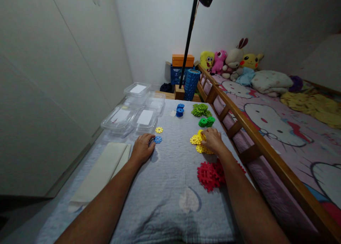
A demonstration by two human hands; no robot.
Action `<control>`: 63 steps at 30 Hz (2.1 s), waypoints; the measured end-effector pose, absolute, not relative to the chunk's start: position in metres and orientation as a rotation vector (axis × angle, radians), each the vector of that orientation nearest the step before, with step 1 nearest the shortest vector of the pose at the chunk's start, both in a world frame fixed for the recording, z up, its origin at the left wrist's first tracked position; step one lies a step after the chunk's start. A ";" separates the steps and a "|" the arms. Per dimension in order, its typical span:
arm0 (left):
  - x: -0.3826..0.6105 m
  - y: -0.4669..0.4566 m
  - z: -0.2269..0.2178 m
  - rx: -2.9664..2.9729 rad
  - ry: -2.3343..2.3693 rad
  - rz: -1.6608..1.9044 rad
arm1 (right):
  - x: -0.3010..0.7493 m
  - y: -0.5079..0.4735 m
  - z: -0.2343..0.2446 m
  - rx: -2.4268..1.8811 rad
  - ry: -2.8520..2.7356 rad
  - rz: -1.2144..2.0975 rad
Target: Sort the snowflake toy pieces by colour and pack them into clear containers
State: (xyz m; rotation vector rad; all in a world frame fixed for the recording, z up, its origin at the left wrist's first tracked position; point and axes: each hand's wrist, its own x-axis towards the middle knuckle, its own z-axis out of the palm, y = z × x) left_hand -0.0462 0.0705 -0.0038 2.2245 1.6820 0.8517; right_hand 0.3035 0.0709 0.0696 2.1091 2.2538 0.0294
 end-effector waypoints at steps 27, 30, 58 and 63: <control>-0.045 0.070 -0.004 2.128 1.689 0.919 | 0.130 0.114 0.049 1.804 2.674 -0.377; -0.045 0.072 -0.005 2.133 1.710 0.945 | 0.118 0.128 0.045 1.846 2.681 -0.390; -0.047 0.073 -0.010 2.207 1.765 0.875 | 0.331 0.098 0.091 2.067 2.497 -0.067; -0.047 0.073 -0.009 2.217 1.766 0.860 | 0.372 0.082 0.073 2.143 2.430 -0.071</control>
